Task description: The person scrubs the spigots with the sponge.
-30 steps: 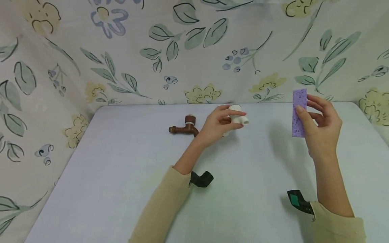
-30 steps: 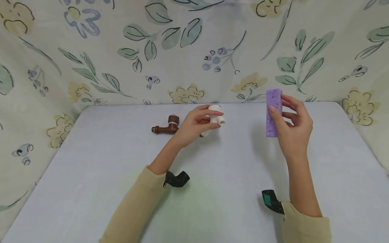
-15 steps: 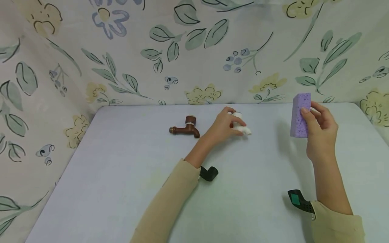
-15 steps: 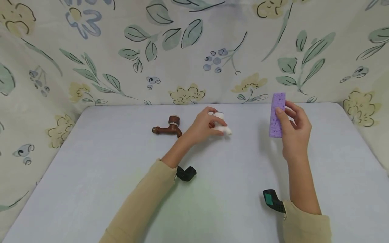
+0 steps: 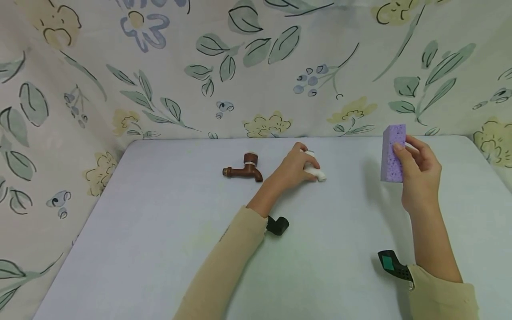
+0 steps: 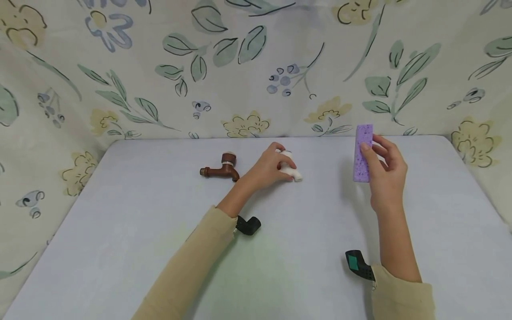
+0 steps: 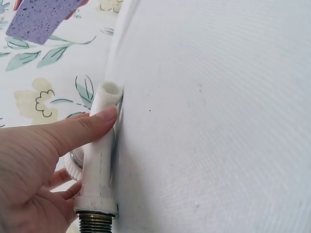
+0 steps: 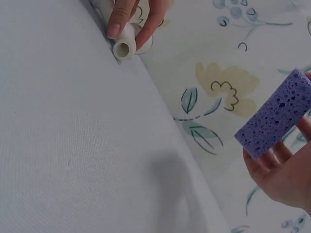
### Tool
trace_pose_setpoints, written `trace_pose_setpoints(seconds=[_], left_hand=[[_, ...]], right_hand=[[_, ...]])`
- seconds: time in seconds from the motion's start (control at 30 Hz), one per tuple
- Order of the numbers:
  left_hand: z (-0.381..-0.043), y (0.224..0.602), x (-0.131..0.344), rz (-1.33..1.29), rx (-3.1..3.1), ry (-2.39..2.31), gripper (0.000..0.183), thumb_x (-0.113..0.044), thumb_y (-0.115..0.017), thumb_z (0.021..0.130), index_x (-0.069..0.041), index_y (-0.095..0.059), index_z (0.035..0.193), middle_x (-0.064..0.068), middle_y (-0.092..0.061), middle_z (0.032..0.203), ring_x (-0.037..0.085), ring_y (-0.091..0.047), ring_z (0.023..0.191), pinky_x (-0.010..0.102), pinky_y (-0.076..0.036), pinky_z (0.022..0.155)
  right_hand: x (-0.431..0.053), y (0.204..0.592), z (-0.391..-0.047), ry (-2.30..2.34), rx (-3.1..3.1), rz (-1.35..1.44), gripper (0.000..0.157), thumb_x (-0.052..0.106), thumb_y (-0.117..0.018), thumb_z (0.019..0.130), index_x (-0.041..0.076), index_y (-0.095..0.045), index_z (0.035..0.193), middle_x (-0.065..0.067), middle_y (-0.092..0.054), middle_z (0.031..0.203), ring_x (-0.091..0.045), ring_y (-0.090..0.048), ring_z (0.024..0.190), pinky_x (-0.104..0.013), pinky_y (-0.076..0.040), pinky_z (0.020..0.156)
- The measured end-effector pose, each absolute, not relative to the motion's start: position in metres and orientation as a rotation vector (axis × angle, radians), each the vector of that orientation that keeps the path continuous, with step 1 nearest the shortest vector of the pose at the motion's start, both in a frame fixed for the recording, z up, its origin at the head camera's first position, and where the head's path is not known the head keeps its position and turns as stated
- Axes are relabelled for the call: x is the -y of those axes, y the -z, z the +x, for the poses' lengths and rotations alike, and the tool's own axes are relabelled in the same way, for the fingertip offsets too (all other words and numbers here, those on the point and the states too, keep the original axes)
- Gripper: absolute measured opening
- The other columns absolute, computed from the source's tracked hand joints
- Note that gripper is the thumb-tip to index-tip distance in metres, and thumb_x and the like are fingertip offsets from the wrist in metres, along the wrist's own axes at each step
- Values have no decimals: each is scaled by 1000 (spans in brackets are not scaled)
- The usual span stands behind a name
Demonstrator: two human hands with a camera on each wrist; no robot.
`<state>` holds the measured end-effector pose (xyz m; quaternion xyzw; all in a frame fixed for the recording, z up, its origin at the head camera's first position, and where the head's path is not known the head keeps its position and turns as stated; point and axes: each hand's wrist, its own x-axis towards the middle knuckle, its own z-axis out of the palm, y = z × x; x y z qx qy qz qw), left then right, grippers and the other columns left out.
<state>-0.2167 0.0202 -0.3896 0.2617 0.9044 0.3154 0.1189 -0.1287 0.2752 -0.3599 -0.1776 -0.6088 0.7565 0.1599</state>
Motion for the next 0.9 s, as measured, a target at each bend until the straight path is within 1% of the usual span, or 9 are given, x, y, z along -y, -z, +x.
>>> trace_pose_setpoints(seconds=[0.07,0.17,0.3,0.4,0.47,0.5,0.6,0.7,0.9], left_hand=[[-217,390,-20,766,-2650,-914,30,-19,-87,90,-12,-80,118,16,-41,155,26,-55,121,31,-48,103],[-215,390,-18,763,-2641,-931,37,-19,-86,91,-12,-77,126,17,-38,159,29,-56,125,33,-49,105],[-212,387,-12,747,-2635,-983,47,-20,-84,93,-13,-71,137,19,-34,165,33,-52,138,38,-47,113],[-209,386,-5,725,-2642,-1051,50,-20,-83,94,-14,-68,141,18,-36,164,32,-56,135,38,-49,112],[-206,386,1,717,-2644,-1110,51,-20,-83,94,-14,-67,143,18,-40,161,31,-61,128,37,-52,108],[-204,386,5,711,-2641,-1146,51,-19,-83,95,-14,-66,143,18,-43,159,30,-63,124,37,-54,106],[-200,387,16,729,-2642,-1261,50,-17,-83,94,-11,-67,141,18,-51,151,32,-64,124,37,-55,106],[-196,385,27,743,-2651,-1382,46,-13,-84,93,-6,-70,137,18,-57,145,35,-64,124,39,-56,106],[-189,385,54,691,-2709,-1542,39,-11,-82,93,-3,-73,130,17,-65,137,36,-66,122,42,-56,107]], right_hand=[[-275,360,-128,-2164,1741,-511,41,23,-72,102,25,-65,142,8,-60,125,-9,-58,109,-8,-56,75],[-273,359,-128,-2166,1748,-512,39,23,-73,102,26,-66,141,8,-60,124,-9,-59,108,-8,-56,74],[-271,359,-129,-2153,1770,-510,39,24,-73,102,26,-66,141,8,-60,125,-9,-59,108,-8,-57,74],[-271,358,-128,-2145,1790,-514,41,25,-73,102,27,-65,142,9,-60,125,-9,-58,108,-8,-56,74],[-270,357,-128,-2152,1791,-515,40,25,-73,102,27,-65,141,9,-59,126,-9,-57,108,-8,-56,74],[-269,357,-128,-2156,1790,-516,40,25,-73,102,28,-66,141,9,-59,126,-9,-57,108,-8,-56,74],[-267,356,-128,-2166,1798,-520,40,26,-74,101,28,-66,141,9,-59,127,-10,-57,109,-8,-56,74],[-264,354,-128,-2168,1810,-527,41,27,-74,101,29,-66,141,9,-58,128,-10,-57,110,-8,-56,74],[-260,353,-127,-2174,1820,-500,41,27,-74,101,28,-66,141,9,-57,129,-10,-57,111,-8,-56,75]])
